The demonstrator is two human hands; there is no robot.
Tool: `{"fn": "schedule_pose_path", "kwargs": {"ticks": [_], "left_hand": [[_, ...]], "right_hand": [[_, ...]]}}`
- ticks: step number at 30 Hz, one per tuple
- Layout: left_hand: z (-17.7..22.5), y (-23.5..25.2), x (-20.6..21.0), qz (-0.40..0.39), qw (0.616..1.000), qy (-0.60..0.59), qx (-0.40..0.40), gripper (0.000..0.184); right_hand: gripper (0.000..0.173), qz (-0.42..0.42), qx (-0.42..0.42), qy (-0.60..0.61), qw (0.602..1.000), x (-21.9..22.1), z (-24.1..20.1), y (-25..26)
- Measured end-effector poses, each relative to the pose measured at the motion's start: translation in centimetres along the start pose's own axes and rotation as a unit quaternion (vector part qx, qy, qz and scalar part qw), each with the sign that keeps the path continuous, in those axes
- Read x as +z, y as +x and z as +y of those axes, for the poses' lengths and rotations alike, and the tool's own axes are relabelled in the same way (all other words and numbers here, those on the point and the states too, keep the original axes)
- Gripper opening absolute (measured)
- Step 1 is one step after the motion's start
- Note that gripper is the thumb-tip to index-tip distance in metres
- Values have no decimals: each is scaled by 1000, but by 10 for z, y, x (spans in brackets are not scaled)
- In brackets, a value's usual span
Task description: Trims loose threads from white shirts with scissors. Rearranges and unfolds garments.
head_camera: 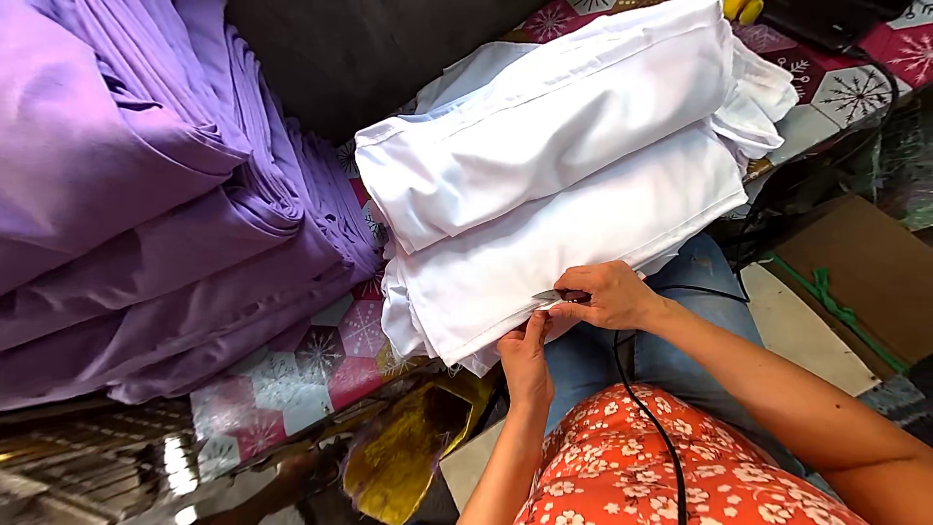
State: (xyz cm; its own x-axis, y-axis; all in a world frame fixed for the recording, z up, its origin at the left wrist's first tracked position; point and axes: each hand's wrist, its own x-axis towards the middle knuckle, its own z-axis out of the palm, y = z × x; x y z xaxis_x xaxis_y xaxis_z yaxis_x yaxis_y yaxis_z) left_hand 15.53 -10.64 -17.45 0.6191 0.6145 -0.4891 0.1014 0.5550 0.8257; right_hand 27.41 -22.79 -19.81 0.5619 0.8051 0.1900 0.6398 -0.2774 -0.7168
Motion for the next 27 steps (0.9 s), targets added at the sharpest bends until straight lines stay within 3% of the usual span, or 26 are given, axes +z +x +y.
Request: {"fn": "schedule_pose_path", "kwargs": {"ticks": [7,12,16,18,19,21,22,24,27], "left_hand": [[1,1,-2,-4,1000,12,-4,10],[2,1,-2,-4,1000,7,-4,11],[1,-4,-17,-90,993,48,62,15],[3,-8,-37,-123,972,153,131,20],[3,-10,-47,-101,954,215,182,19],[-5,-6,-70,29,886,322,332,17],[-8,1,-81,91,849,351,386,27],[-5,13,-95,173,813,375,411,45],[8,30,-100,209,768,391,462,43]], "right_hand": [[44,0,-1,29,1000,1,7,1],[43,68,-23,18,997,5,8,0],[39,101,-76,-42,991,11,6,1],[17,118,-95,-50,987,15,5,2],[12,132,-94,-43,986,15,5,3],[12,149,-85,-18,985,8,4,4],[12,149,-86,-7,985,5,5,4],[12,141,-99,11,985,2,7,4],[12,124,-111,19,986,-1,10,5]]}}
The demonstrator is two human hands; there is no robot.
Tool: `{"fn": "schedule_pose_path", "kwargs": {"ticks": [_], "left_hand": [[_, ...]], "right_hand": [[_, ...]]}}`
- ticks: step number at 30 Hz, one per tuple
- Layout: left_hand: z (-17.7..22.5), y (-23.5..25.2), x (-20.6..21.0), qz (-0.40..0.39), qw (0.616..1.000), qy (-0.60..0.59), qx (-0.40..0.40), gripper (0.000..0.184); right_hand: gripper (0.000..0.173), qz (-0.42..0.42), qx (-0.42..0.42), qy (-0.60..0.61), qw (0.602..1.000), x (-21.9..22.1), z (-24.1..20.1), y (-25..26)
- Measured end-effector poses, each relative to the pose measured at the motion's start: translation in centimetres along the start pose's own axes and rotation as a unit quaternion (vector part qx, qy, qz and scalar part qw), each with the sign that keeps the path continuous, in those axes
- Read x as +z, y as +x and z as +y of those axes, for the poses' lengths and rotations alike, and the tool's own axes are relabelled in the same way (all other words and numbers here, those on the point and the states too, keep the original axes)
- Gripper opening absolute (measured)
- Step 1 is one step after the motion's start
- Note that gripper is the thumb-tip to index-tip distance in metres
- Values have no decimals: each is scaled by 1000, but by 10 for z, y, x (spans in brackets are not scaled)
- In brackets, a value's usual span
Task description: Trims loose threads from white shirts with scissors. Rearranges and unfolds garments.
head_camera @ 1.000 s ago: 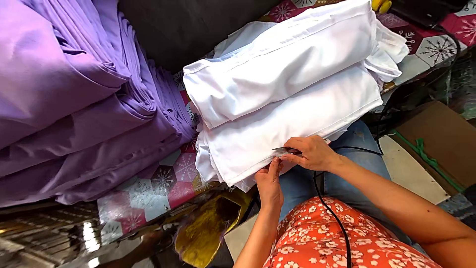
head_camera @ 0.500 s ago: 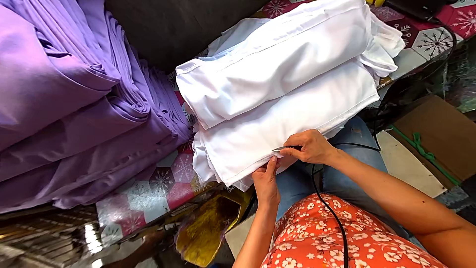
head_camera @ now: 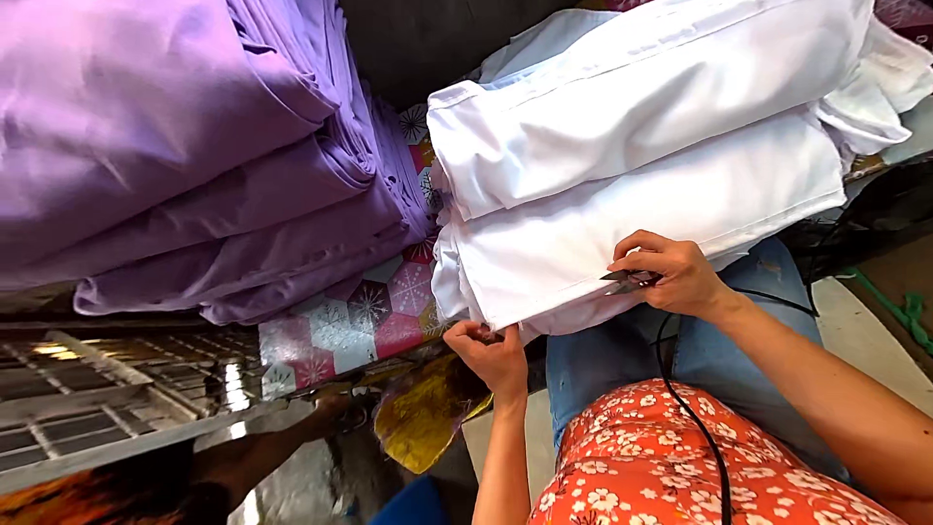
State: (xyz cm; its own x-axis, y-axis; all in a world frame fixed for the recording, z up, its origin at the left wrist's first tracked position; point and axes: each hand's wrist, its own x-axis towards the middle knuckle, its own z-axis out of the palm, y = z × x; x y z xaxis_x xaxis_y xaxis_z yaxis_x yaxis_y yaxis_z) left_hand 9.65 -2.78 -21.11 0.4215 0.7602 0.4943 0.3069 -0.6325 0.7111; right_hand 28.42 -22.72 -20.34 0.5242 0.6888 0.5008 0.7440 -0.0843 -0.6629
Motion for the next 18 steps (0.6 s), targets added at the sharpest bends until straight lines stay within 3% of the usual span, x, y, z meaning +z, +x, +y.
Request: {"fn": "schedule_pose_path", "kwargs": {"ticks": [2,4,7,12,17,18], "left_hand": [[-4,6,-1,-21,992,19,121,37],[1,7,-5,-98,979,35,176,35],[-1,4,-7,-173,969,43,168,42],[-19,-6,3,-107,980,51,163,31],[-14,-7,-1,-115,986,40,113,12],[-12,-7,-3,-123,988,30,93,11]], "right_hand": [[10,-5,12,-24,1000,-2,0,0],[9,-22,26,-54,998,-3,0,-1],[11,-59,42,-70,995,-3,1,-6],[13,-97,64,-81,990,-3,-3,-5],[15,-162,109,-98,976,-14,-16,4],[24,-165,120,-95,974,-15,-21,7]]}}
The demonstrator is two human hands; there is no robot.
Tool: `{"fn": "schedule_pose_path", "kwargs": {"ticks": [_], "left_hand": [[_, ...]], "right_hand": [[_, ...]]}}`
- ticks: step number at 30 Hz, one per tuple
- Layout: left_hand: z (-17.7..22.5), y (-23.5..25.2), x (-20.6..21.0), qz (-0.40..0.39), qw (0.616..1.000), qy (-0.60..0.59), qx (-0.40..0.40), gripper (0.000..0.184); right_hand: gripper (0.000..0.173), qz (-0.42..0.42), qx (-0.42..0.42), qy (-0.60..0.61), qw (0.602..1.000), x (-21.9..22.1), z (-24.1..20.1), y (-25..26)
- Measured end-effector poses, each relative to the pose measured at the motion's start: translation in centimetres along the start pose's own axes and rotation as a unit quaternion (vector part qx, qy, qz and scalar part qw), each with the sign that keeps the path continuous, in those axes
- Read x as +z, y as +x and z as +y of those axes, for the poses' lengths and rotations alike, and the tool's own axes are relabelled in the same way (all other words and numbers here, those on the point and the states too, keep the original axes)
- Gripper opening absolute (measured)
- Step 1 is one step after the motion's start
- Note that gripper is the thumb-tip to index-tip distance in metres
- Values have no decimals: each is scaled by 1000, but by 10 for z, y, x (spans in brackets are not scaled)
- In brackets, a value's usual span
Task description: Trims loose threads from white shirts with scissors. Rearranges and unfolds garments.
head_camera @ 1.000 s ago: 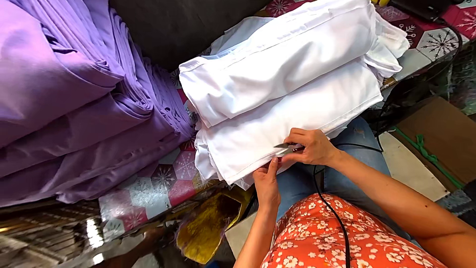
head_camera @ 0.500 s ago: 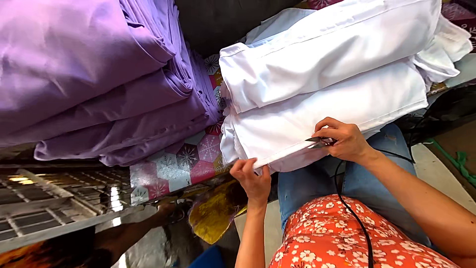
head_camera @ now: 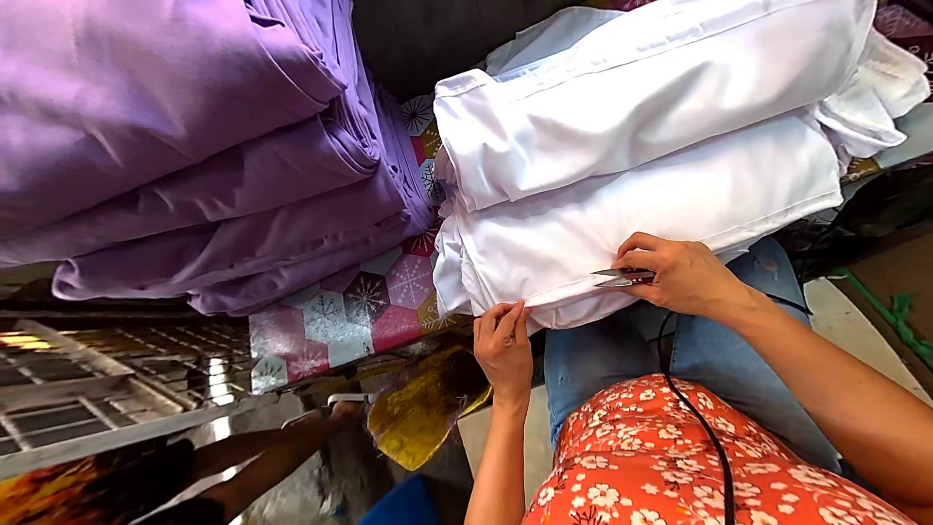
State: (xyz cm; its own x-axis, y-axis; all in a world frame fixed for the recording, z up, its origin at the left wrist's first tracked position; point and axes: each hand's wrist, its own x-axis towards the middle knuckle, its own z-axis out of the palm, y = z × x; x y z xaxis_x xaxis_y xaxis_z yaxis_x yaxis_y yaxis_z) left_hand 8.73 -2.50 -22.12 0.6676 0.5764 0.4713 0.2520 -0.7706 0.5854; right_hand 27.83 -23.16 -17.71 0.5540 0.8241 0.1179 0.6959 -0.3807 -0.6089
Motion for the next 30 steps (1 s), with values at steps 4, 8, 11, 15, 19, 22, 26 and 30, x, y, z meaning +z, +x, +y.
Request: {"fn": "schedule_pose_path", "kwargs": {"ticks": [4,8,11,15,19,22,26,30], "left_hand": [[9,4,-9,-25,992,-84,-95,10],[13,6,-12,-29,981,-134,-139,11],[13,7,-17,-43,973,-145,-173,11],[19,11,-20,-45,949,-197,-242,10],[23,7,-16,-4,940,-246,-238,9],[23,2,-13,37,946,-257,-192,11],[25,0,-13,79,959,-242,-127,11],[22,0,-11,95,967,-219,-93,11]], "right_hand": [[39,10,47,156,987,4,-39,7],[36,-106,123,343,925,26,-68,23],[38,-176,183,352,901,43,-66,33],[39,-198,220,399,868,51,-61,35],[40,-263,265,460,805,49,-68,32],[41,-311,270,502,761,47,-80,30],[44,-332,286,562,702,48,-96,31],[46,-353,302,569,678,51,-99,37]]}}
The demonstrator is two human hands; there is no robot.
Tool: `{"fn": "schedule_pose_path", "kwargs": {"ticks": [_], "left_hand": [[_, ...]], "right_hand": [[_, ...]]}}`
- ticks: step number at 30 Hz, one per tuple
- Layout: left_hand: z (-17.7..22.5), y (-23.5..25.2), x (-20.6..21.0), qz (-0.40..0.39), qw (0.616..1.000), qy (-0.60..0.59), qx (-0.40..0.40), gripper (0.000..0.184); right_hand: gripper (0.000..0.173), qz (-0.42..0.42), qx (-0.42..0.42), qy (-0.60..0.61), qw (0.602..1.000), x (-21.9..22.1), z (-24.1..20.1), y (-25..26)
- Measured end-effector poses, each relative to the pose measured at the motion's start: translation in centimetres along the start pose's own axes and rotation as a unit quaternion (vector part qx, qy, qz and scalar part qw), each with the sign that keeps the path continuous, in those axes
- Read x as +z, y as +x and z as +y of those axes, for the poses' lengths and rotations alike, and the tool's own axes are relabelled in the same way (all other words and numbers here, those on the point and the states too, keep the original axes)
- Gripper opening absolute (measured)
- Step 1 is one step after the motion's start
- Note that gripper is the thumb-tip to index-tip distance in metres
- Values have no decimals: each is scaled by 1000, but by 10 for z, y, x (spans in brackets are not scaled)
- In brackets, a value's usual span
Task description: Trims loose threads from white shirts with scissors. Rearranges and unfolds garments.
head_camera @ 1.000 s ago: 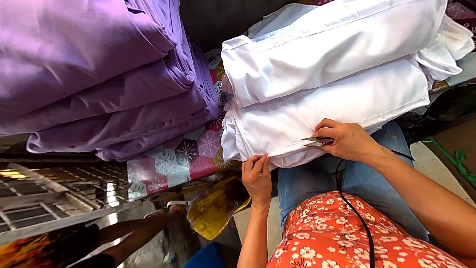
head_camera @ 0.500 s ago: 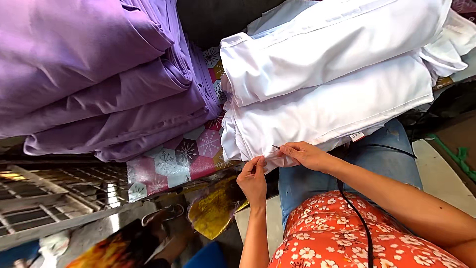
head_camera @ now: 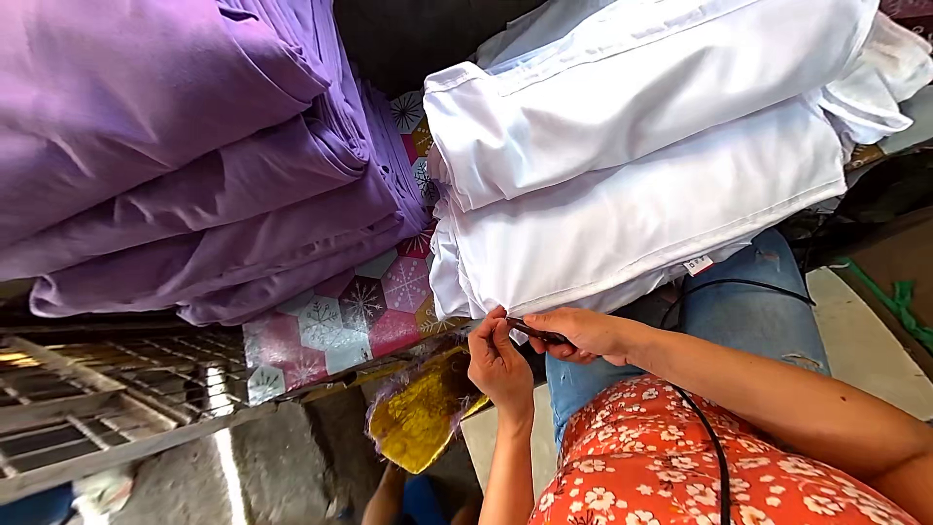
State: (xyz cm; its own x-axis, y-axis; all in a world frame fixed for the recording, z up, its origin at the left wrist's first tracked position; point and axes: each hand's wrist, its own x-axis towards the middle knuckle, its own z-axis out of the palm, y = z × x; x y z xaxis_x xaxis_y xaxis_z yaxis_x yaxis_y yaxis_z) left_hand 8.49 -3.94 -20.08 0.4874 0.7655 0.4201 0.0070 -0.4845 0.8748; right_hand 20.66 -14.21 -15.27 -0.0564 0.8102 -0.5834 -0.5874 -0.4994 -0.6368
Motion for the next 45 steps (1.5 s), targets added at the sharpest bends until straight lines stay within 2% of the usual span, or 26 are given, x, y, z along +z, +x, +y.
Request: {"fn": "schedule_pose_path", "kwargs": {"ticks": [10,15,18,20,21,22,23,25,26,27,28,30,31,34,37,39,42,45], "left_hand": [[-10,-3,-2,-11,996,30,80,15],[-12,-4,-2,-17,996,26,82,14],[-9,-4,-16,-15,999,-16,26,12],[-7,4,-44,8,999,25,-44,14],[-10,11,-60,22,993,85,-84,19],[-16,18,-75,26,979,161,-124,27],[-23,23,-88,15,961,229,-153,34],[-29,26,-98,-41,949,283,-133,34],[-25,25,-93,-80,952,277,-103,36],[-20,23,-83,-112,957,259,-73,46],[-15,19,-68,-131,961,240,-45,56],[-9,14,-39,-127,973,194,-16,63],[-9,13,-27,-109,979,172,-15,60],[-7,15,-10,-62,992,104,-17,38],[-2,14,-12,-74,994,82,21,21],[4,11,-16,-78,995,63,-1,16],[11,6,-19,-81,994,9,-71,29],[13,0,-15,-74,994,5,-80,52]], "right_hand": [[48,-9,-12,133,991,2,3,3],[44,39,-17,135,990,8,8,9],[44,53,-47,69,995,9,9,3],[43,109,-110,-27,988,6,12,-1],[39,157,-155,-109,969,3,15,-1],[36,211,-199,-210,934,1,19,-1],[39,267,-245,-310,879,0,23,2],[54,352,-360,-462,730,-1,31,20],[53,365,-400,-510,669,-4,33,31],[47,365,-423,-536,633,-5,34,41],[36,362,-438,-543,619,-7,34,47],[20,364,-465,-514,623,-7,29,49],[17,371,-477,-491,627,-7,27,46],[15,391,-481,-439,651,-12,24,34],[14,395,-457,-414,681,-21,26,28],[14,385,-444,-398,705,-24,29,29],[15,370,-425,-372,737,-19,31,34],[15,361,-421,-359,750,-15,33,37]]}}
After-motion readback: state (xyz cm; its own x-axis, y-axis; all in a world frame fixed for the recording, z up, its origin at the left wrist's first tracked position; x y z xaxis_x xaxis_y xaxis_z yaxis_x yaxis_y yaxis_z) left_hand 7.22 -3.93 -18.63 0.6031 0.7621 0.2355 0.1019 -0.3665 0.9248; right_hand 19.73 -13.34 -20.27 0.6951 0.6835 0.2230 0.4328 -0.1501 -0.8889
